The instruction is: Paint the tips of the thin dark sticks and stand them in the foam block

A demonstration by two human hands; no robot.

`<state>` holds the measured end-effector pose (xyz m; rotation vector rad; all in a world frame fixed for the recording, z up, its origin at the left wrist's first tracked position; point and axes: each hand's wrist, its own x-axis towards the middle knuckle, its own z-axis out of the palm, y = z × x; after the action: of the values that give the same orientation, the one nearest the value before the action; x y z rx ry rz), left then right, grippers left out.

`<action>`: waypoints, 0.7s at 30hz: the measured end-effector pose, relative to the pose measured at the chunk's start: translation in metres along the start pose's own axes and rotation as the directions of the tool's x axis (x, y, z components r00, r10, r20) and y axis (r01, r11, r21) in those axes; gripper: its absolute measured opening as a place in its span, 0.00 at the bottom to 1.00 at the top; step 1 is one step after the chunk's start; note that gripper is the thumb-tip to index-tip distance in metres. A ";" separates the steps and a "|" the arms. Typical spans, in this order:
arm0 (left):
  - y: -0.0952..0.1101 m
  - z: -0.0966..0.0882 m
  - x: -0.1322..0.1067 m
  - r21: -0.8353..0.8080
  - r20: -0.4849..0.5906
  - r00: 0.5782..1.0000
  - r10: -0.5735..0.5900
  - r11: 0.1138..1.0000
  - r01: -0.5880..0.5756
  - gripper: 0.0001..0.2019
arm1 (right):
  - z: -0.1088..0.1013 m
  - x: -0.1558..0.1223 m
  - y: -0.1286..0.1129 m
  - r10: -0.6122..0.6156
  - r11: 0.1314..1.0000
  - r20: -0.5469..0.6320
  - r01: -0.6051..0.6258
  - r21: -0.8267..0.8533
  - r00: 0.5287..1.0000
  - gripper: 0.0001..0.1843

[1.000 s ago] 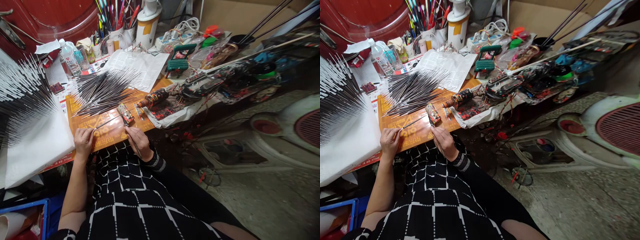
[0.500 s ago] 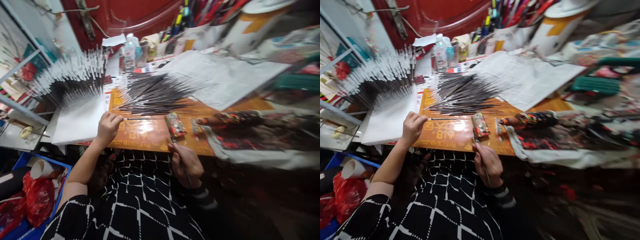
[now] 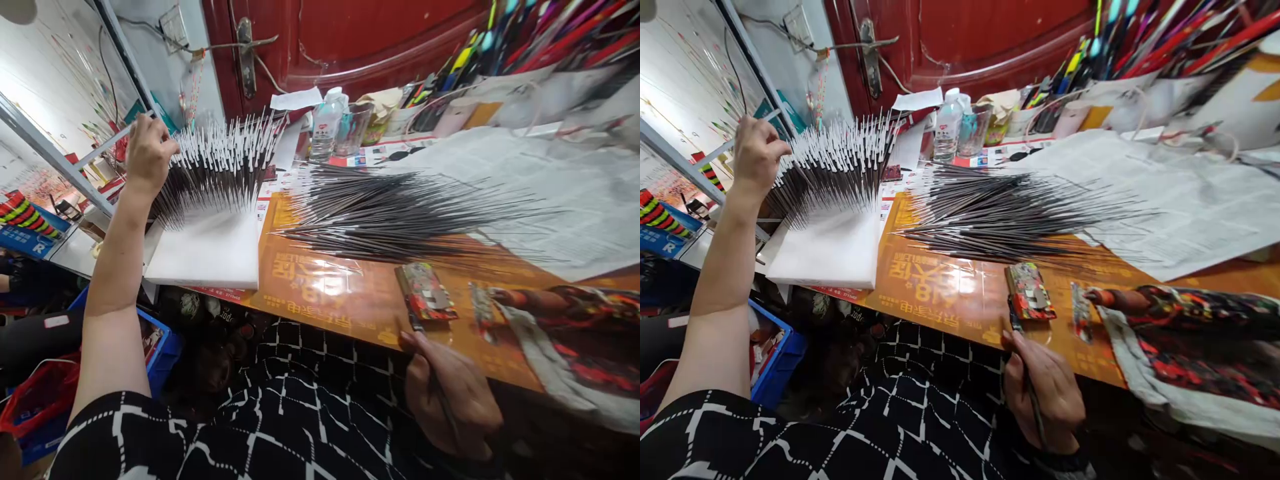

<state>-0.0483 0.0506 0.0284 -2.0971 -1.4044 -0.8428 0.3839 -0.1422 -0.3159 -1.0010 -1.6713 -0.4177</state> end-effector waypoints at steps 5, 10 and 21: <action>-0.022 0.045 0.010 0.062 0.083 0.996 0.037 0.997 -0.042 0.08 | -0.004 0.001 -0.002 0.005 0.999 0.049 -0.006 0.034 0.999 0.30; -0.034 0.080 0.005 0.117 0.134 0.991 -0.010 0.993 -0.006 0.10 | -0.004 0.005 -0.004 0.007 0.999 0.038 -0.009 0.045 0.999 0.32; 0.050 0.073 -0.066 0.184 -0.013 0.993 -0.113 0.976 0.114 0.14 | 0.005 -0.026 0.015 0.022 0.998 0.003 -0.022 0.055 1.000 0.32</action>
<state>-0.0045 0.0399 -0.0721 -1.8919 -1.5507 -0.7282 0.3939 -0.1399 -0.3446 -0.9790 -1.6643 -0.3545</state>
